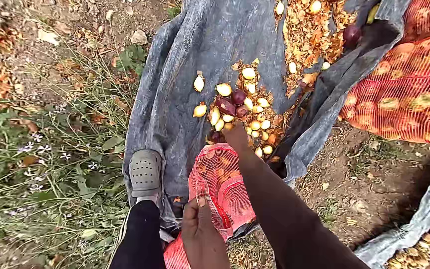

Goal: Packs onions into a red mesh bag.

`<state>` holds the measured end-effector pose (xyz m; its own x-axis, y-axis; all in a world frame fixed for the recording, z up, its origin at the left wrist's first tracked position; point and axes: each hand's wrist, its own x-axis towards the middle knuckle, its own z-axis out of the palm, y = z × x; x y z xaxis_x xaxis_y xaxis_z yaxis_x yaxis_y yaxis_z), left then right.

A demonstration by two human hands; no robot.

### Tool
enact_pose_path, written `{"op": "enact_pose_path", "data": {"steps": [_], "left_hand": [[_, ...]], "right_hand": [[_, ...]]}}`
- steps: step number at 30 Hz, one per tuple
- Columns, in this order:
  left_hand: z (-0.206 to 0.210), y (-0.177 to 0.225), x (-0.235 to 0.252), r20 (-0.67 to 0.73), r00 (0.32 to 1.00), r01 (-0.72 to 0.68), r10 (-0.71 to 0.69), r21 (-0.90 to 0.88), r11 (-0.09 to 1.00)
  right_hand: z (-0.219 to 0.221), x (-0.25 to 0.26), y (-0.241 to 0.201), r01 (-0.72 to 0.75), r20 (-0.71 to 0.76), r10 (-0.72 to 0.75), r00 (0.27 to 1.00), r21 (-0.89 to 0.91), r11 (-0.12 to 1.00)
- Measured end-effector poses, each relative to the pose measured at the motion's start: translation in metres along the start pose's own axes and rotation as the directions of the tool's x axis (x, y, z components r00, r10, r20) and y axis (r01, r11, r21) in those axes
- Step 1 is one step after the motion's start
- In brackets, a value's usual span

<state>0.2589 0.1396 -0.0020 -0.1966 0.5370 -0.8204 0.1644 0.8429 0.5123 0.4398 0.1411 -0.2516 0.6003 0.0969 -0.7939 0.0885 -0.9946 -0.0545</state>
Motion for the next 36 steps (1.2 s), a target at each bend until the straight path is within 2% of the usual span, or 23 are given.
{"op": "enact_pose_path", "data": {"steps": [2,4,6,8,10,12,15,17,19,21,23,24,25,26,28,29,30,32,34,35,36], "left_hand": [[-0.001,0.0,0.002,-0.008,1.0,-0.002,0.002,-0.014,1.0],[-0.001,0.0,0.002,-0.012,1.0,0.002,-0.002,-0.029,1.0],[0.0,0.003,0.004,-0.02,1.0,0.011,-0.012,-0.041,0.999],[-0.002,0.006,0.004,-0.033,0.999,0.016,-0.018,-0.042,0.999],[-0.002,0.008,0.006,-0.033,0.999,0.019,-0.02,-0.039,0.999],[-0.003,0.009,0.007,-0.038,0.999,0.019,-0.02,-0.033,0.999],[-0.002,0.01,0.012,-0.063,0.998,-0.003,0.001,-0.038,0.999],[-0.002,0.009,0.017,-0.082,0.997,-0.017,0.013,-0.044,0.999],[-0.001,0.008,0.018,-0.089,0.996,-0.012,0.009,-0.036,0.999],[0.001,0.01,0.018,-0.093,0.996,0.01,-0.012,-0.018,1.0],[0.004,0.01,0.014,-0.063,0.997,0.046,-0.047,-0.009,0.999],[0.007,0.01,0.013,-0.04,0.998,0.048,-0.049,-0.018,0.999],[0.01,0.01,0.011,-0.017,0.999,0.038,-0.038,-0.024,0.999],[0.013,0.01,0.01,0.001,1.0,0.023,-0.023,-0.021,1.0],[0.018,0.012,0.007,0.019,1.0,-0.004,0.004,0.007,1.0],[0.019,0.013,0.008,0.022,1.0,-0.015,0.015,0.021,1.0],[0.018,0.011,0.009,0.018,1.0,-0.016,0.015,0.029,0.999],[0.015,0.006,0.011,-0.007,0.999,0.034,-0.034,0.029,0.999],[0.016,0.002,0.013,0.002,0.999,0.047,-0.047,0.023,0.999],[0.018,0.001,0.013,0.014,0.999,0.033,-0.033,0.027,0.999],[0.019,0.0,0.011,0.018,1.0,0.024,-0.025,0.032,0.999]], "right_hand": [[0.007,0.008,-0.016,-0.015,0.015,0.018,1.0,-0.185,0.983],[0.005,0.006,-0.019,-0.021,0.051,0.035,0.998,-0.246,0.969],[-0.007,-0.003,-0.01,-0.001,0.078,0.008,0.997,-0.094,0.996],[-0.016,-0.026,-0.005,0.058,0.089,-0.075,0.993,0.173,0.983],[-0.02,-0.043,-0.019,0.187,0.054,-0.204,0.977,0.227,0.956],[-0.012,-0.042,-0.046,0.289,0.025,-0.291,0.957,0.057,0.956],[0.005,-0.009,-0.088,0.336,0.152,-0.304,0.94,-0.271,0.902],[0.0,0.004,-0.1,0.39,0.232,-0.324,0.917,-0.348,0.853],[-0.029,-0.005,-0.089,0.41,0.201,-0.369,0.908,-0.24,0.88],[-0.058,-0.039,-0.052,0.388,0.069,-0.391,0.918,0.059,0.92],[-0.054,-0.095,0.0,0.331,-0.104,-0.317,0.943,0.407,0.851],[-0.039,-0.124,0.024,0.299,-0.143,-0.263,0.954,0.51,0.806],[-0.019,-0.148,0.046,0.25,-0.101,-0.234,0.967,0.556,0.793],[-0.002,-0.169,0.065,0.202,0.024,-0.257,0.966,0.549,0.811],[0.006,-0.181,0.077,0.159,0.366,-0.311,0.877,0.39,0.907],[-0.001,-0.172,0.067,0.157,0.399,-0.297,0.868,0.347,0.925],[-0.012,-0.156,0.051,0.158,0.324,-0.281,0.903,0.359,0.92],[-0.038,-0.109,0.009,0.263,0.04,-0.299,0.953,0.38,0.887],[-0.058,-0.041,-0.041,0.444,-0.218,-0.4,0.89,0.218,0.869],[-0.064,-0.005,-0.065,0.501,-0.278,-0.469,0.838,0.053,0.864],[-0.066,0.028,-0.083,0.527,-0.276,-0.543,0.793,-0.136,0.839]]}}
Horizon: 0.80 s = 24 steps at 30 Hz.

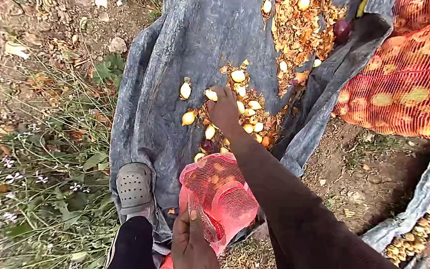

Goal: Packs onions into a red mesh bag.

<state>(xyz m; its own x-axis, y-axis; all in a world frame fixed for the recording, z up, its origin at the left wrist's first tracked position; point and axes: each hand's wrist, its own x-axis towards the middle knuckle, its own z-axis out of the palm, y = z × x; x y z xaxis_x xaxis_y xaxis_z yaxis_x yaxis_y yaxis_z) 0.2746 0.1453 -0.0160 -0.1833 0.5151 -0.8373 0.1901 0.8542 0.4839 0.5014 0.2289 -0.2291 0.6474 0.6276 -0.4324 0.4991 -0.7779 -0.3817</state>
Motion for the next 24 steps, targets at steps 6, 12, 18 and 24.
{"op": "enact_pose_path", "data": {"steps": [6,12,18,24], "left_hand": [[0.007,0.006,0.0,0.002,0.999,0.049,-0.049,0.008,0.999],[0.011,0.012,0.001,0.0,0.996,0.086,-0.086,0.036,0.996],[0.018,0.009,0.001,-0.036,0.996,0.083,-0.081,0.047,0.995],[0.019,0.003,-0.001,-0.023,0.999,0.048,-0.047,0.062,0.997]], "right_hand": [[-0.021,0.071,0.004,0.114,0.173,-0.086,0.981,-0.159,0.981],[-0.07,0.074,0.073,-0.437,-0.054,0.458,0.887,0.216,0.873],[-0.044,0.077,0.098,-0.326,0.269,0.383,0.884,-0.234,0.916],[-0.077,0.102,0.078,-0.128,0.214,0.154,0.965,-0.135,0.983]]}}
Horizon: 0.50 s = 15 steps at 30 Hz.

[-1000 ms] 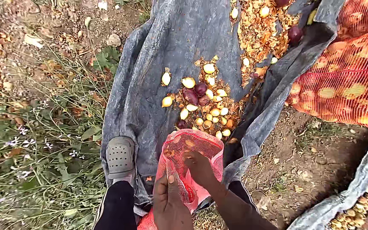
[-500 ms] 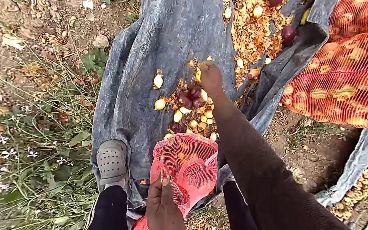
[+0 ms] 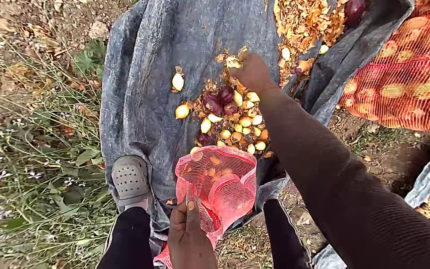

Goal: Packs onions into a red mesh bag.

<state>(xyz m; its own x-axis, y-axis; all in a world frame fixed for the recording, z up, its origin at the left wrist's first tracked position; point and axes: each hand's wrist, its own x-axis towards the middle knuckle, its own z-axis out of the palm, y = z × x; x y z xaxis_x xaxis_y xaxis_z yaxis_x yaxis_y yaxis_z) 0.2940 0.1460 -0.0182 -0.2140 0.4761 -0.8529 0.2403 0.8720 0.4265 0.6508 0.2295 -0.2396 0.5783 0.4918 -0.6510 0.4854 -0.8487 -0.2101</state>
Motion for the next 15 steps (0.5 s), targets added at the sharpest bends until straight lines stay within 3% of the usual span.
{"op": "enact_pose_path", "data": {"steps": [5,9,12,14,15], "left_hand": [[0.004,-0.005,-0.002,0.006,1.0,-0.027,0.027,-0.002,1.0],[0.006,-0.009,-0.004,0.001,1.0,-0.03,0.03,0.0,1.0],[0.007,-0.008,-0.004,-0.001,1.0,-0.024,0.024,-0.007,1.0],[0.006,-0.01,-0.003,0.007,1.0,-0.029,0.029,-0.003,1.0],[0.006,-0.011,-0.003,0.011,0.999,-0.031,0.031,0.003,1.0]], "right_hand": [[0.019,0.034,-0.011,0.195,0.178,-0.145,0.973,-0.313,0.93],[0.02,0.034,0.004,0.225,0.184,-0.179,0.967,-0.27,0.936],[0.002,0.0,0.031,0.067,0.076,-0.074,0.994,0.091,0.994],[-0.001,-0.041,0.052,-0.033,0.063,0.004,0.998,0.468,0.883],[0.001,-0.073,0.059,-0.105,0.161,0.003,0.987,0.632,0.768]]}}
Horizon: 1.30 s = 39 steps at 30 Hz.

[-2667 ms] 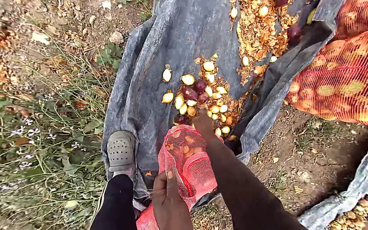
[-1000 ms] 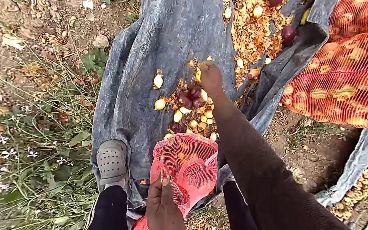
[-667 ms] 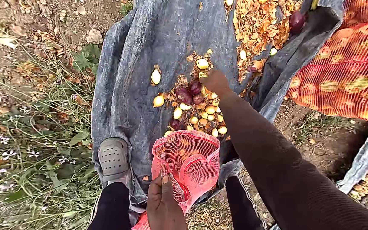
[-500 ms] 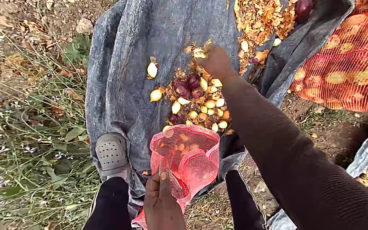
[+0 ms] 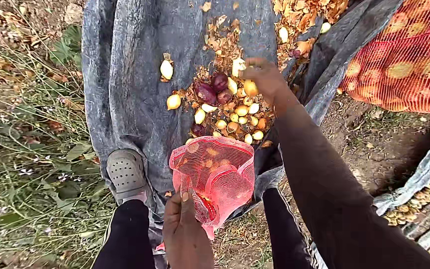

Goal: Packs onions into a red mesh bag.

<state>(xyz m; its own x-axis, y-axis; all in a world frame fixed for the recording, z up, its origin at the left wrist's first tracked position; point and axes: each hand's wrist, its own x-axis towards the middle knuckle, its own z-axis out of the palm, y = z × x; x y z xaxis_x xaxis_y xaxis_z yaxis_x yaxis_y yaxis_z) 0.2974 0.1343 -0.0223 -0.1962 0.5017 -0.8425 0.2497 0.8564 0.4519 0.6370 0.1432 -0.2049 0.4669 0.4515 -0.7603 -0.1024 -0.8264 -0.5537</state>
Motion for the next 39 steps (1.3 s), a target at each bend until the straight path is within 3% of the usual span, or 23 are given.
{"op": "enact_pose_path", "data": {"steps": [2,4,6,7,9,11,12,14,17,19,22,23,24,25,27,28,29,30,31,32,33,36,39], "left_hand": [[0.0,-0.001,-0.003,0.01,1.0,-0.005,0.005,0.022,1.0],[0.004,-0.002,-0.007,0.023,1.0,-0.021,0.02,0.04,0.999],[0.006,-0.003,-0.011,0.027,0.998,-0.054,0.052,0.054,0.997],[0.006,-0.003,-0.011,0.027,0.996,-0.081,0.079,0.058,0.995],[0.005,-0.005,-0.008,0.001,0.992,-0.128,0.128,0.064,0.99],[0.001,-0.004,0.001,-0.053,0.991,-0.121,0.124,0.062,0.991],[-0.001,-0.003,0.005,-0.082,0.99,-0.106,0.111,0.056,0.993],[-0.006,0.002,0.016,-0.127,0.981,-0.143,0.148,0.051,0.988],[-0.02,0.01,0.029,-0.133,0.966,-0.216,0.22,0.042,0.975],[-0.023,0.011,0.03,-0.141,0.964,-0.22,0.226,0.059,0.974],[-0.018,0.011,0.021,-0.105,0.981,-0.147,0.161,0.13,0.981],[-0.017,0.011,0.018,-0.091,0.987,-0.121,0.136,0.15,0.981],[-0.018,0.011,0.016,-0.079,0.99,-0.107,0.121,0.162,0.981],[-0.02,0.011,0.015,-0.068,0.991,-0.1,0.113,0.169,0.98],[-0.022,0.009,0.014,-0.059,0.992,-0.097,0.109,0.172,0.98],[-0.024,0.007,0.013,-0.052,0.993,-0.092,0.102,0.173,0.981],[-0.025,0.005,0.012,-0.046,0.994,-0.085,0.094,0.18,0.98],[-0.026,0.002,0.011,-0.037,0.995,-0.086,0.095,0.187,0.979],[-0.027,-0.001,0.011,-0.037,0.994,-0.091,0.1,0.189,0.978],[-0.027,-0.003,0.009,-0.046,0.993,-0.093,0.104,0.194,0.976],[-0.026,-0.005,0.007,-0.06,0.992,-0.098,0.111,0.194,0.976],[-0.021,-0.004,0.002,-0.091,0.988,-0.107,0.128,0.203,0.973],[-0.023,-0.006,0.001,-0.084,0.991,-0.087,0.105,0.195,0.977]], "right_hand": [[0.017,-0.071,0.021,-0.159,0.307,0.085,0.948,0.224,0.962],[0.066,-0.132,0.037,-0.287,0.604,0.146,0.783,0.144,0.947],[0.134,-0.175,0.058,-0.398,0.76,0.261,0.595,-0.004,0.917],[0.16,-0.188,0.072,-0.462,0.784,0.297,0.546,-0.014,0.887],[0.189,-0.198,0.1,-0.466,0.751,0.315,0.58,-0.011,0.885],[0.202,-0.201,0.126,-0.255,0.716,0.309,0.626,-0.186,0.949],[0.203,-0.207,0.138,-0.132,0.714,0.357,0.603,-0.352,0.927],[0.192,-0.227,0.155,0.037,0.7,0.506,0.504,-0.602,0.798],[0.163,-0.274,0.157,0.167,0.692,0.666,0.279,-0.718,0.676],[0.134,-0.308,0.119,0.034,0.617,0.775,0.136,-0.784,0.619],[0.111,-0.341,0.134,-0.196,0.668,0.744,0.02,-0.727,0.658],[0.117,-0.345,0.151,-0.166,0.71,0.703,0.043,-0.689,0.705],[0.126,-0.346,0.177,-0.075,0.764,0.635,0.112,-0.63,0.773],[0.131,-0.339,0.193,-0.009,0.804,0.547,0.235,-0.561,0.828],[0.116,-0.304,0.197,-0.043,0.766,0.293,0.572,-0.329,0.943],[0.101,-0.282,0.19,-0.144,0.627,0.197,0.753,-0.135,0.98],[0.088,-0.258,0.185,-0.218,0.368,0.171,0.914,0.091,0.972],[0.078,-0.23,0.181,-0.194,0.034,0.191,0.981,0.251,0.949],[0.068,-0.196,0.18,-0.153,-0.269,0.227,0.936,0.269,0.951],[0.057,-0.164,0.183,-0.198,-0.457,0.251,0.853,0.163,0.967],[0.049,-0.138,0.19,-0.3,-0.507,0.272,0.818,0.028,0.953],[0.056,-0.099,0.202,-0.49,-0.304,0.393,0.868,-0.397,0.776],[0.07,-0.098,0.203,-0.463,-0.253,0.39,0.886,-0.541,0.702]]}}
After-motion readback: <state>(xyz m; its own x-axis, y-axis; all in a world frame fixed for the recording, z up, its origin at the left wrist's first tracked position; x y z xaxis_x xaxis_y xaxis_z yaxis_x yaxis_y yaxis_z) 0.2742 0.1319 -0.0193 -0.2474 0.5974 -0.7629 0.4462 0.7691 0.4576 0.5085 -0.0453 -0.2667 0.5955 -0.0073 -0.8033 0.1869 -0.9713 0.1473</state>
